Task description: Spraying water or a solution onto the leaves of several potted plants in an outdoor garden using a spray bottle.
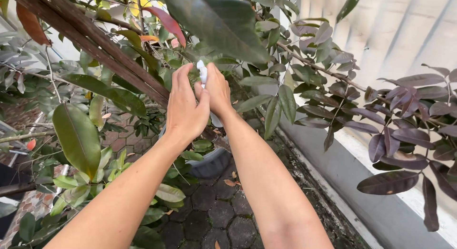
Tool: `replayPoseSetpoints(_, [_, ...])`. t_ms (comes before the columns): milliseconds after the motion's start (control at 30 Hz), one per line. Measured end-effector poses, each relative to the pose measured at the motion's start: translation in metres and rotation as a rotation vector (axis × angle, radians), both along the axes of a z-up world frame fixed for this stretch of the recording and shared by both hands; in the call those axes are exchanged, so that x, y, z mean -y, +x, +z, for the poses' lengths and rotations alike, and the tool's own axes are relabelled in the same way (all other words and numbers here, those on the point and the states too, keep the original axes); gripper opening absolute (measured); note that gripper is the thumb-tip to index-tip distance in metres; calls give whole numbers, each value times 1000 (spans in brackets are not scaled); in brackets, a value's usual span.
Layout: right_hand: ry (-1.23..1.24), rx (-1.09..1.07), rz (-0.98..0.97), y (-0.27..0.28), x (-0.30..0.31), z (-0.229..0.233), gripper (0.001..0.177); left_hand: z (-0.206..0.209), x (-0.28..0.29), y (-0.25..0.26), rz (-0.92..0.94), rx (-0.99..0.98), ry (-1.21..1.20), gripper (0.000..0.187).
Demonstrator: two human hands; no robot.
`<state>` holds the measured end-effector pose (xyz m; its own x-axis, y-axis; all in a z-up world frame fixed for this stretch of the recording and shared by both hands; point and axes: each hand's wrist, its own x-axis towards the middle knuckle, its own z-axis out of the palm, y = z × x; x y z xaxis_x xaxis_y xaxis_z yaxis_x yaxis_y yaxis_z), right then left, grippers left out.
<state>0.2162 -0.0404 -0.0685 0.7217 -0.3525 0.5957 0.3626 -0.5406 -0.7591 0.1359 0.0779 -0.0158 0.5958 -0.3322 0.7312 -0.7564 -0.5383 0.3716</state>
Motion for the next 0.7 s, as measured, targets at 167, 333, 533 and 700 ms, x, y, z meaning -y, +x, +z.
replayPoseSetpoints(167, [-2,-5,18,-17,6,-26,33,8,0,-6,15,-50,3,62])
replayPoseSetpoints(333, [-41,205,24,-33,18,-69,39,-8,-1,-4,16,-86,-7,64])
replayPoseSetpoints(533, [226,183,-503,-24,53,-93,43,-10,0,-8,24,-100,50,66])
replayPoseSetpoints(700, [124,216,-403,-37,56,-93,42,-8,-4,-8,11,-68,78,67])
